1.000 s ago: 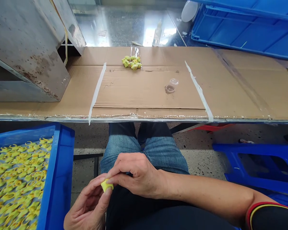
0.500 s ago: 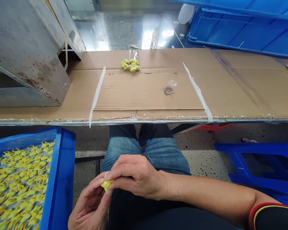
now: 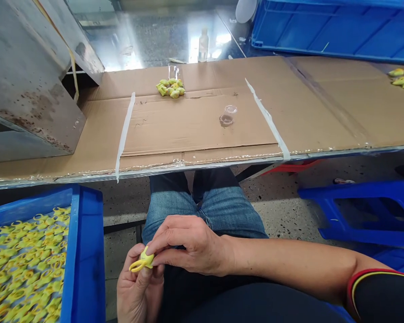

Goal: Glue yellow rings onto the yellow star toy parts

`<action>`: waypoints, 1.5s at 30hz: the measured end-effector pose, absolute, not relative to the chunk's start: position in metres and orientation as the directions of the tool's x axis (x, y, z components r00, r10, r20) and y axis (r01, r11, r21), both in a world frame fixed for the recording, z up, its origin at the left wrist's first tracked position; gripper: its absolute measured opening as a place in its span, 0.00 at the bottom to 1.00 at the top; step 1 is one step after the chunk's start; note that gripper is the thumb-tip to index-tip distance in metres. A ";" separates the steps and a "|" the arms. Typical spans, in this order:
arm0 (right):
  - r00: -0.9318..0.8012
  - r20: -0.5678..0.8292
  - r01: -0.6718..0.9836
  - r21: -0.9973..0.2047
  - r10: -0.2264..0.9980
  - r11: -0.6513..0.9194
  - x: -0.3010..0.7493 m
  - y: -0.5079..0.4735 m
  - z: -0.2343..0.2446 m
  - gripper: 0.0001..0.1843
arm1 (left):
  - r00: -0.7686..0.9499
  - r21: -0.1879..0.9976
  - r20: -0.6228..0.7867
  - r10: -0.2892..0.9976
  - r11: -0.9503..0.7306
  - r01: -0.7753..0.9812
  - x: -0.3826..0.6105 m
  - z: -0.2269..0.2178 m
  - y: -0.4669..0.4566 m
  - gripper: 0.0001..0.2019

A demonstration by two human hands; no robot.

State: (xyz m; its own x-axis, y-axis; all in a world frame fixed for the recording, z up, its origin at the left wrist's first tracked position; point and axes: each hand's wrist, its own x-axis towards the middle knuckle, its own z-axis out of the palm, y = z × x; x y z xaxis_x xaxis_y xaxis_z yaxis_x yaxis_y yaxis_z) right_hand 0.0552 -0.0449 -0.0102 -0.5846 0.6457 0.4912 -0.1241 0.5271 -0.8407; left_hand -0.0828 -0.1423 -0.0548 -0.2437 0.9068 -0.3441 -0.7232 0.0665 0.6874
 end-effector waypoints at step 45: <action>-0.612 -0.073 -0.025 -0.993 0.787 -0.112 0.057 -0.044 -0.002 0.03 | -0.582 0.963 -0.205 0.787 0.055 -0.265 -0.062 -0.030 -0.142 0.11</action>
